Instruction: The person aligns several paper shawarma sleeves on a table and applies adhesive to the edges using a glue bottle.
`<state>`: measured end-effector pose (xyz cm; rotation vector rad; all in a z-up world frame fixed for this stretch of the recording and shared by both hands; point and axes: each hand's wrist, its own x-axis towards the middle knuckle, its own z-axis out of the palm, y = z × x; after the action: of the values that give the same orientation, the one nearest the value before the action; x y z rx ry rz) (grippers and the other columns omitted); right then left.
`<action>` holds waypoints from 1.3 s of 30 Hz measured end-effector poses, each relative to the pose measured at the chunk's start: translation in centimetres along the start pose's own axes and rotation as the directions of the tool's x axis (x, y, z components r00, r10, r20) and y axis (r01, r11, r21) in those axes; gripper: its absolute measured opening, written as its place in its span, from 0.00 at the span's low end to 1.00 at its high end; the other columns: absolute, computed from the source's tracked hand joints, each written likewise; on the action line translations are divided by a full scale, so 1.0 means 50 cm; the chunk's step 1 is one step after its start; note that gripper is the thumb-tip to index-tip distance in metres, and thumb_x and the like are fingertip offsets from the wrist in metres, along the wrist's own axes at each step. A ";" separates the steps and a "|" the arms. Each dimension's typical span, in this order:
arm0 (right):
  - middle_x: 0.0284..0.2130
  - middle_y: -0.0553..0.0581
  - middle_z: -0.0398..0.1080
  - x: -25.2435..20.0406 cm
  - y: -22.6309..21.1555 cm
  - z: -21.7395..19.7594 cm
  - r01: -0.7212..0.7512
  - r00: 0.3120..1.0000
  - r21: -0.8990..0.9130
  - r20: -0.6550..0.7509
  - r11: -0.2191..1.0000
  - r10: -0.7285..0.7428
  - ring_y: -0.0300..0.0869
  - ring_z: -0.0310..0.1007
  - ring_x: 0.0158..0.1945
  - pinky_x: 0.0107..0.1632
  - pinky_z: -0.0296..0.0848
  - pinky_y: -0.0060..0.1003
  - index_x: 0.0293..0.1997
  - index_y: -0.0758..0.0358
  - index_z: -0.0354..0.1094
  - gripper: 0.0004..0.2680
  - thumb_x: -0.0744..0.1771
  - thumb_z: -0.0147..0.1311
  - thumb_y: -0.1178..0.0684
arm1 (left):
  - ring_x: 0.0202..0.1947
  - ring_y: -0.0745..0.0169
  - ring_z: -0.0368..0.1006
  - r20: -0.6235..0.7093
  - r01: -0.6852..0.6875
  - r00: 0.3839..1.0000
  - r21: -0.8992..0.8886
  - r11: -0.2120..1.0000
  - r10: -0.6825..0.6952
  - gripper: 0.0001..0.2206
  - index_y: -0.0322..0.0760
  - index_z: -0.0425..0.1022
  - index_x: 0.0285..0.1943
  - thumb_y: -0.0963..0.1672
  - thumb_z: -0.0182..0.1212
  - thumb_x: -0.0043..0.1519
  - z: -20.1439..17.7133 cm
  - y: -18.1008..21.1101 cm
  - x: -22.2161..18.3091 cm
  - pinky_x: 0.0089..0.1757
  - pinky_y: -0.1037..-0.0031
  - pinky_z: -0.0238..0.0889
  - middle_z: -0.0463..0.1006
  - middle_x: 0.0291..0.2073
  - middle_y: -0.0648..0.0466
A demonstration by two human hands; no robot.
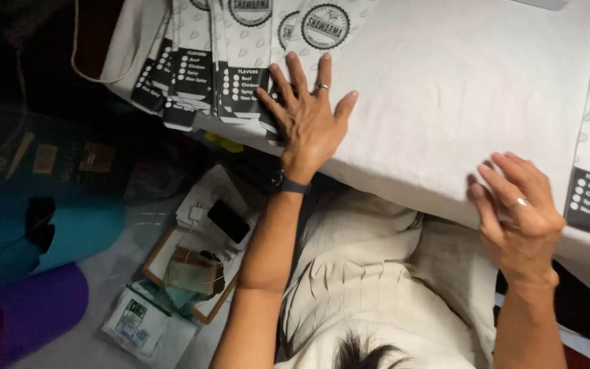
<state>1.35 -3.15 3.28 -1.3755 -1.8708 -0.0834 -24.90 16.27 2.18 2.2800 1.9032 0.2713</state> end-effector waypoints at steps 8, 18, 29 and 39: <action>0.56 0.75 0.70 0.034 -0.026 0.023 -0.004 0.999 0.067 -0.033 0.998 0.006 0.66 0.72 0.60 0.66 0.70 0.59 0.56 0.75 0.71 0.10 0.69 0.60 0.71 | 0.75 0.19 0.20 -0.065 -0.093 0.994 -0.105 0.990 0.087 0.41 0.44 0.46 0.81 0.65 0.34 0.64 0.047 0.224 -0.081 0.65 0.30 0.12 0.30 0.73 0.18; 0.55 0.70 0.72 0.008 0.005 0.022 -0.082 0.990 0.038 -0.110 0.996 0.085 0.62 0.74 0.57 0.62 0.69 0.55 0.56 0.69 0.75 0.11 0.67 0.62 0.63 | 0.61 0.25 0.68 -0.482 -0.360 0.845 -0.194 0.913 0.231 0.20 0.33 0.71 0.69 0.40 0.61 0.66 0.003 0.075 -0.031 0.57 0.44 0.63 0.69 0.63 0.31; 0.61 0.64 0.69 0.062 -0.042 0.102 -0.029 0.997 0.102 -0.070 0.994 0.036 0.57 0.68 0.65 0.69 0.63 0.51 0.61 0.63 0.72 0.15 0.67 0.62 0.58 | 0.70 0.31 0.60 -0.404 -0.565 0.751 0.017 0.825 0.523 0.24 0.34 0.70 0.70 0.45 0.58 0.64 0.076 0.126 -0.107 0.63 0.30 0.42 0.67 0.68 0.36; 0.62 0.70 0.68 0.051 0.051 -0.013 0.024 1.000 -0.088 0.016 0.996 -0.022 0.63 0.65 0.67 0.72 0.57 0.57 0.63 0.70 0.70 0.14 0.70 0.58 0.57 | 0.59 0.32 0.73 -0.632 -0.686 0.672 -0.334 0.647 0.386 0.14 0.25 0.77 0.58 0.39 0.60 0.64 0.097 0.212 -0.164 0.58 0.50 0.65 0.77 0.56 0.38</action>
<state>3.59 -0.42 4.34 -1.4179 -1.9160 -0.1695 -15.05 6.28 -0.32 2.4117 0.9284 1.4396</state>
